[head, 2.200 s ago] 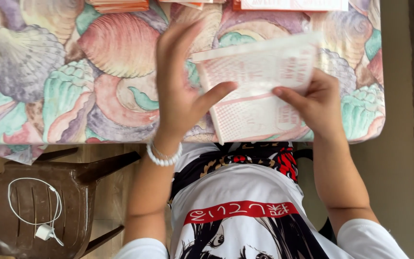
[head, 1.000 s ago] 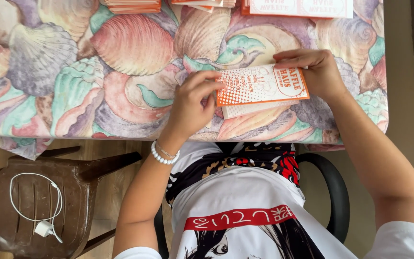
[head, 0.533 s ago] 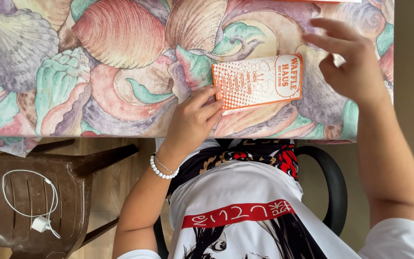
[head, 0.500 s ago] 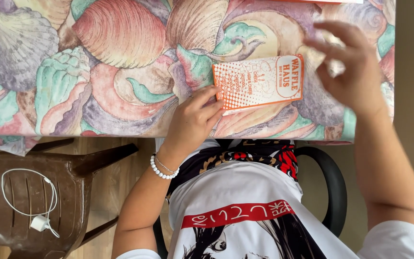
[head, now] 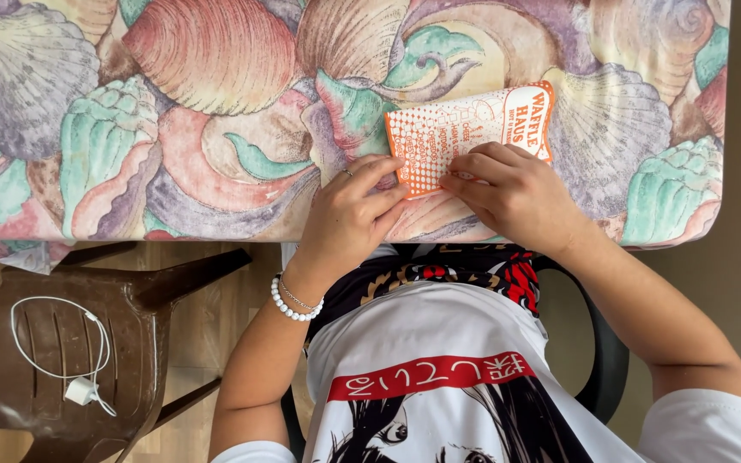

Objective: The person folds small orange and white paper packets labeled 'Waffle Haus' on a table with a seashell-patterned tablecloth. They fold the top edge down, crease it, then fold the sides inward to form a compact packet, repeating the process for multiple units.

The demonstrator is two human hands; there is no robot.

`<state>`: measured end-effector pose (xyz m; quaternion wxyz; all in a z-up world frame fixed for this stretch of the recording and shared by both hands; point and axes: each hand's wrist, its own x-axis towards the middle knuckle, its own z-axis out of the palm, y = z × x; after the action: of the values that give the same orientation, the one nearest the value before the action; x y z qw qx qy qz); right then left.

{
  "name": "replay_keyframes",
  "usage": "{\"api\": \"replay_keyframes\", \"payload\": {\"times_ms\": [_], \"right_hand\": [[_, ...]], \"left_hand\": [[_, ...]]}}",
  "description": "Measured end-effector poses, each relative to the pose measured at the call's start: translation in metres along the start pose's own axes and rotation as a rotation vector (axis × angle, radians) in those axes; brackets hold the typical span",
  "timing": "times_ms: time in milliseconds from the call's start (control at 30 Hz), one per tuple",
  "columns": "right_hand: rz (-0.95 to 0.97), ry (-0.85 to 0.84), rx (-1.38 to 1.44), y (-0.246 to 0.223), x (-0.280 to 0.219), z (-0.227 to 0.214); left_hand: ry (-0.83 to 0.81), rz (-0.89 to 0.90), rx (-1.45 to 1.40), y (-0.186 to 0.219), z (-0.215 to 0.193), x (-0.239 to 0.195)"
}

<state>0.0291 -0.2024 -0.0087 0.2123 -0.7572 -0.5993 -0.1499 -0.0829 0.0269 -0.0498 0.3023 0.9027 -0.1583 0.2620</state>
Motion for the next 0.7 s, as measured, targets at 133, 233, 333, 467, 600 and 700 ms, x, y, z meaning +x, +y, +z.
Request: {"api": "replay_keyframes", "payload": {"times_ms": [133,233,333,467,600,700], "right_hand": [[0.001,-0.001,0.012,-0.004,-0.001,0.000],[-0.002,0.007,0.029,-0.013,0.008,-0.002],[-0.064,0.017,0.063,-0.019,0.012,0.004],[-0.080,0.009,0.045,-0.022,0.015,0.008],[-0.068,0.003,0.038,-0.026,0.020,0.004],[-0.094,-0.127,0.016,-0.018,0.013,0.003]], "left_hand": [[-0.002,0.003,0.016,0.000,0.001,-0.001],[-0.005,-0.007,-0.012,0.003,-0.004,0.004],[-0.022,-0.031,-0.051,0.004,-0.007,0.006],[-0.020,-0.097,-0.151,0.000,-0.013,0.010],[0.004,-0.178,-0.084,-0.032,-0.020,0.026],[-0.112,-0.138,0.089,-0.046,-0.020,0.053]]}}
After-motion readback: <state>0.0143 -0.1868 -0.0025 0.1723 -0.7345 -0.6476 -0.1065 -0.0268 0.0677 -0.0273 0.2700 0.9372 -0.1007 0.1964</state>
